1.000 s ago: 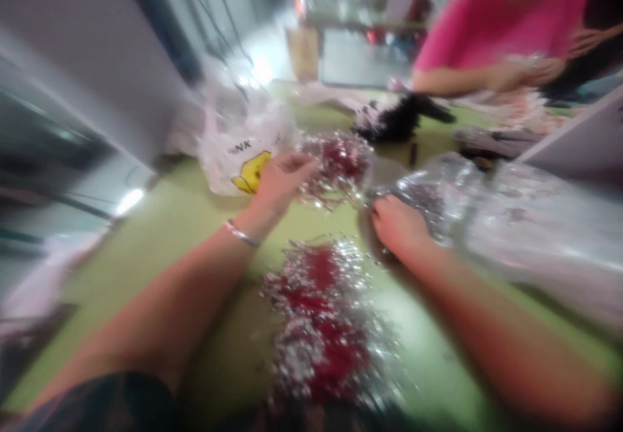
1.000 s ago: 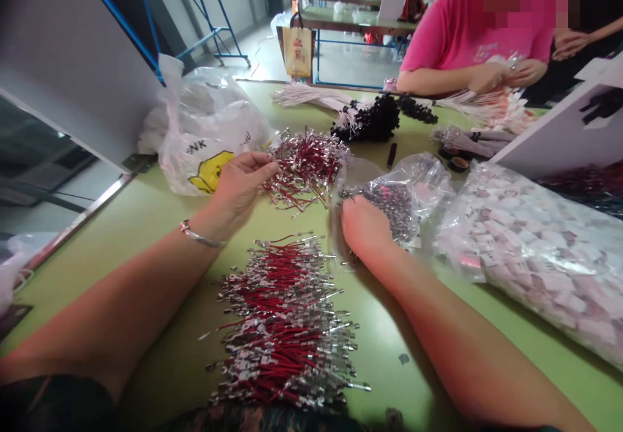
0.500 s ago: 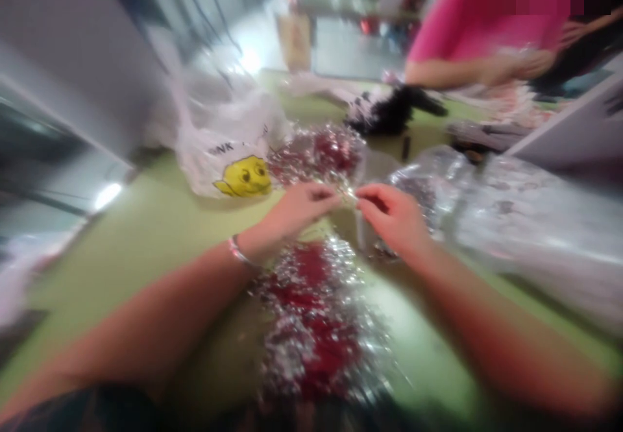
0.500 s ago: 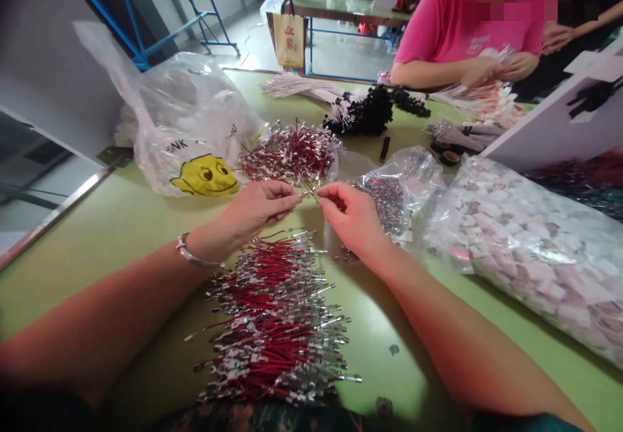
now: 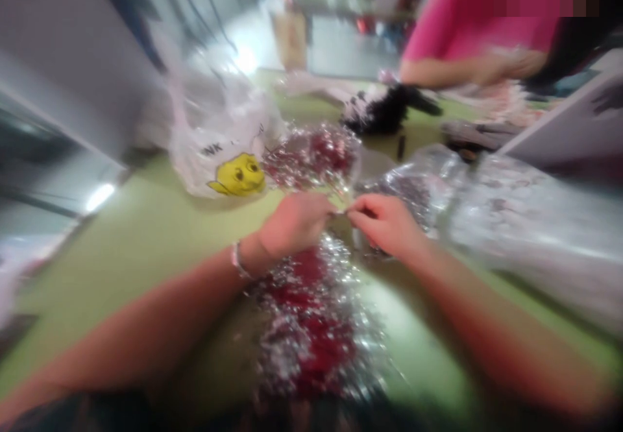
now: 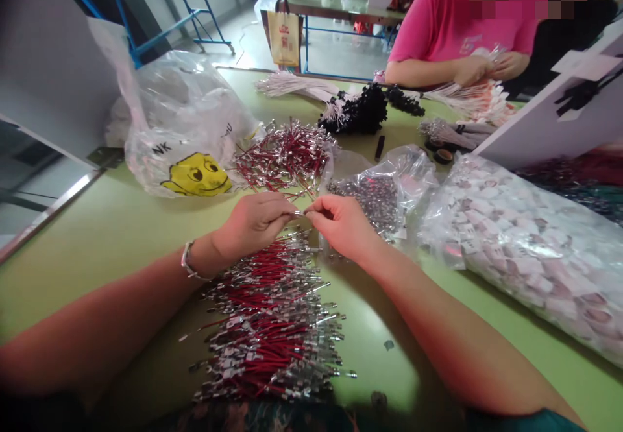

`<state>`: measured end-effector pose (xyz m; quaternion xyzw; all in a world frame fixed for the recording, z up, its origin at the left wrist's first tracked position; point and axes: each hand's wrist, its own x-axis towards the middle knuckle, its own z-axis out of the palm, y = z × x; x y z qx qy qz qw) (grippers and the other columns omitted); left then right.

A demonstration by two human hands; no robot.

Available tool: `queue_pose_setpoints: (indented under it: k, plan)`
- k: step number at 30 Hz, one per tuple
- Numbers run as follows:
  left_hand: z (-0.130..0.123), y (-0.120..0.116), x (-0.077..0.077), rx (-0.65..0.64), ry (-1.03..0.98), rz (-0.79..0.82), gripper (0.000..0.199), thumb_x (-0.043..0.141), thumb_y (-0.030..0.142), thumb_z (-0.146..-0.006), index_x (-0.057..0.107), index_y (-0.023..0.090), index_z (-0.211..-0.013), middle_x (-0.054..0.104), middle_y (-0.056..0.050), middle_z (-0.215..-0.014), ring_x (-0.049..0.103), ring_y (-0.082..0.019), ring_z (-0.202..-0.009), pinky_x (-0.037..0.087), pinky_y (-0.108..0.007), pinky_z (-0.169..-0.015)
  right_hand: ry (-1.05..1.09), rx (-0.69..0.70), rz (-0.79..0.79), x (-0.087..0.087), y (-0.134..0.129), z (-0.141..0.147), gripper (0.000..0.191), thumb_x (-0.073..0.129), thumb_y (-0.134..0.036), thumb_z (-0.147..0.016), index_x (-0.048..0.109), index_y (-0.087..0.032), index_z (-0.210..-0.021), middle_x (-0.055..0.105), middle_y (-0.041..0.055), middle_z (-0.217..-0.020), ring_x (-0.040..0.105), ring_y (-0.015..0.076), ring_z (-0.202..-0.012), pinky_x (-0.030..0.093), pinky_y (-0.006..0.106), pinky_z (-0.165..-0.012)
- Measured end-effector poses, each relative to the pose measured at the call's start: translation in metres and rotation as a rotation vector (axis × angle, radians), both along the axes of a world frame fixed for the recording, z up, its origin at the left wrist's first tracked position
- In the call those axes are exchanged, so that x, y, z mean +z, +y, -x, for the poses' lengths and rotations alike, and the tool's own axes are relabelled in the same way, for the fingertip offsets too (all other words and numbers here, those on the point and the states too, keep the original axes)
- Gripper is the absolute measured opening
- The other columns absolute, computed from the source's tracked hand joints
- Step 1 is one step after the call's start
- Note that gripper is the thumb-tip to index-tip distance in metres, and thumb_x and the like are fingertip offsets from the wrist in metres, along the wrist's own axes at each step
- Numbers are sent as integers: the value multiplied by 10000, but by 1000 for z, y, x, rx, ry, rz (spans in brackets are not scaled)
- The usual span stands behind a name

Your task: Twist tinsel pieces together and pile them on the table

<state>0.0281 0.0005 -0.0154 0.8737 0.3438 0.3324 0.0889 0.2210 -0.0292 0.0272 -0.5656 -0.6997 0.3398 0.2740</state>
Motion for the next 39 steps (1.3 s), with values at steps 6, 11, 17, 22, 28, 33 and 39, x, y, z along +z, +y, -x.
queue_pose_setpoints:
  k: [6,11,17,22,28,33,39]
  plan:
    - [7,7,19,-27,179,311,250,492,253,-880,659,177,-711,656,-17,-684,555,-121,-616,422,-256,-610,-40,-34,63,1,18,-15,198,555,-287,-864,698,-173,-941,678,6,-650,557,105,-470,437,258,-519]
    - [24,10,36,-205,398,588,328,486,251,-860,505,175,-541,533,9,-540,457,-102,-494,362,-264,-538,-368,-171,-203,-11,45,-49,244,507,-293,-887,705,-180,-798,696,36,-734,595,153,-642,425,283,-625]
    - [33,13,50,-155,331,719,345,477,355,-896,563,175,-615,567,-7,-613,483,-105,-529,383,-259,-543,-898,90,-205,-23,36,-36,221,522,-295,-891,703,-168,-877,655,97,-952,608,203,-788,379,300,-617]
    - [34,20,52,121,34,655,336,470,424,-919,661,175,-800,606,-29,-703,507,-104,-583,422,-256,-580,-1053,60,-229,-37,33,-24,286,415,-208,-915,685,-121,-960,622,142,-961,613,216,-768,351,307,-584]
    - [16,13,38,133,-58,750,392,358,427,-971,647,170,-909,524,-3,-635,459,-106,-551,406,-248,-545,-911,-48,-220,-30,33,-24,283,396,-231,-925,652,-126,-980,677,139,-906,612,226,-731,368,326,-618]
    - [-1,4,25,60,-28,699,273,425,327,-939,583,167,-785,539,5,-681,475,-103,-602,391,-241,-574,-392,9,-376,-18,17,-15,231,462,-280,-929,663,-189,-997,722,72,-916,636,191,-784,434,313,-720]
    - [-5,0,14,-35,-45,639,312,428,339,-950,562,169,-725,536,16,-657,466,-97,-587,379,-241,-565,-118,52,-339,-23,6,-7,171,547,-293,-902,709,-246,-928,743,11,-933,654,163,-841,462,307,-813]
